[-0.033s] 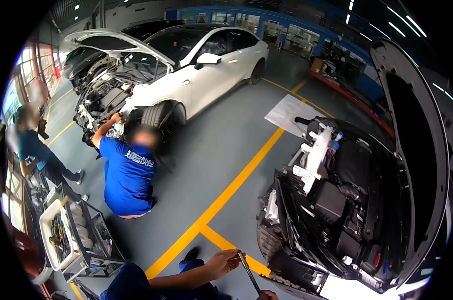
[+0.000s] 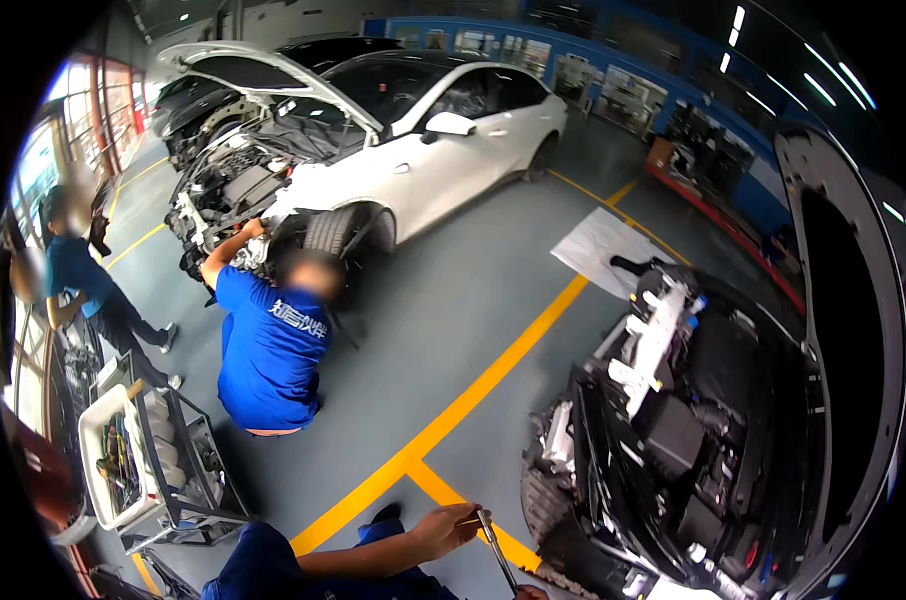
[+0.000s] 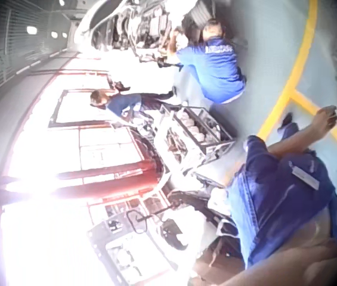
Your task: The person uses a ratchet to remove and install bolts on the front bumper and headlight area of a white car. They work on both sides of the vehicle, loosening fasteners and repositioning the bumper cover.
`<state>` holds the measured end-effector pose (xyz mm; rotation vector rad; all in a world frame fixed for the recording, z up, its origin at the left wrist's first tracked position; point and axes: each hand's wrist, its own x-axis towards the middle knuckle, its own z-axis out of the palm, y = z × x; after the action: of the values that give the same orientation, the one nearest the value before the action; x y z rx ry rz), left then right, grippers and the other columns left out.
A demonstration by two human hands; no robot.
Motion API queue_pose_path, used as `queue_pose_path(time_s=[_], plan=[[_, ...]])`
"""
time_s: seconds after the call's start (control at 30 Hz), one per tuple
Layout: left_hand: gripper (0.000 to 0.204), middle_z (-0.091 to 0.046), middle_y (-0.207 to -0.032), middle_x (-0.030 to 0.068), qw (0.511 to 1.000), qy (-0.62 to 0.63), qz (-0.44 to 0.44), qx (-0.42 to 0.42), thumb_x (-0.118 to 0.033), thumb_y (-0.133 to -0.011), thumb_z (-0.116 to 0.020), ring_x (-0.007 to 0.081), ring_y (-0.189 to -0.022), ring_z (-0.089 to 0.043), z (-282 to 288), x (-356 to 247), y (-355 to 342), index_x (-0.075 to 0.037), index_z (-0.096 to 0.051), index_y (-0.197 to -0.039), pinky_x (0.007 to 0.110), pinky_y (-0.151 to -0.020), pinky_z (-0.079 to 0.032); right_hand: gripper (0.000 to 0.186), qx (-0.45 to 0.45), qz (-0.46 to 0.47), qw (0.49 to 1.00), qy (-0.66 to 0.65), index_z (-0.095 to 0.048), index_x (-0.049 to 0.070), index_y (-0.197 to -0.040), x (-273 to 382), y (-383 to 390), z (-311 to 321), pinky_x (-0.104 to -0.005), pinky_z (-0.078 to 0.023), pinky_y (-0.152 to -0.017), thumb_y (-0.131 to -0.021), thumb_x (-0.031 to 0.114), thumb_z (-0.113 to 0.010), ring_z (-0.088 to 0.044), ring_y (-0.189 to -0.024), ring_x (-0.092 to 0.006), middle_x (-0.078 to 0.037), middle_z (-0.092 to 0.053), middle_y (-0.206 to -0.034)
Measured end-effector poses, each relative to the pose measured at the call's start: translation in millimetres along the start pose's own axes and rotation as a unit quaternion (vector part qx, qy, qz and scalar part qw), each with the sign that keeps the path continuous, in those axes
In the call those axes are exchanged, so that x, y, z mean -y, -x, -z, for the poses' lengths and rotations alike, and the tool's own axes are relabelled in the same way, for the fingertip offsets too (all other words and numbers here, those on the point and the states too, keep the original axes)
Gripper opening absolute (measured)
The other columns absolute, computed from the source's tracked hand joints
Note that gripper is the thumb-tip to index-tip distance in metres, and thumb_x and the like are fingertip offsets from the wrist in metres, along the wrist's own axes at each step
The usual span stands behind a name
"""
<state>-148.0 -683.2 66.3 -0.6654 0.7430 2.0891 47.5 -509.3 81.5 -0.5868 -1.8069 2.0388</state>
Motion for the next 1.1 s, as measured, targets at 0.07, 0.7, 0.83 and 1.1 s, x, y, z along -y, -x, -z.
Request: queue_pose_path(time_s=[0.07,0.7,0.83,1.1], plan=[[0.022,-0.071,-0.113,0.0046,0.998,0.026,-0.046,0.023,-0.022,-0.110,-0.046,0.0158,-0.102,-0.064,40,-68,-14,-0.009,-0.064,-0.112,0.028,-0.082,-0.050,0.017,0.025,0.075,0.994,0.073,-0.069,0.000,-0.107,-11,-28,-64,-0.0252,-0.038,-0.049,-0.097,0.013,-0.065,-0.047,-0.055,-0.0088,-0.002,-0.056,-0.070],[0.017,-0.067,-0.120,0.0140,0.918,0.218,-0.331,-0.007,-0.017,-0.108,-0.050,0.0240,-0.112,-0.063,125,-384,-18,-0.004,-0.059,-0.113,0.034,-0.092,-0.050,0.015,0.282,-0.098,0.954,0.029,-0.068,-0.004,-0.094,-6,-297,-408,-0.0252,-0.035,-0.048,-0.095,0.010,-0.064,-0.048,-0.051,-0.0077,-0.002,-0.059,-0.067],[0.018,-0.064,-0.123,0.0148,0.922,0.210,-0.323,-0.028,-0.016,-0.107,-0.050,0.0253,-0.114,-0.063,96,-437,-74,-0.002,-0.057,-0.116,0.034,-0.093,-0.049,0.011,0.335,0.023,0.938,0.081,-0.071,-0.003,-0.095,-29,-393,-423,-0.0237,-0.044,-0.054,-0.093,0.008,-0.069,-0.057,-0.057,-0.0088,-0.004,-0.067,-0.070],[0.020,-0.066,-0.122,0.0071,0.945,0.147,-0.287,0.051,-0.025,-0.109,-0.048,0.0197,-0.115,-0.062,-30,-568,-225,-0.009,-0.059,-0.114,0.032,-0.092,-0.047,0.014,0.286,0.089,0.951,0.084,-0.071,-0.003,-0.098,15,-597,-444,-0.0234,-0.047,-0.061,-0.091,0.010,-0.072,-0.061,-0.065,-0.0074,-0.005,-0.069,-0.073]])
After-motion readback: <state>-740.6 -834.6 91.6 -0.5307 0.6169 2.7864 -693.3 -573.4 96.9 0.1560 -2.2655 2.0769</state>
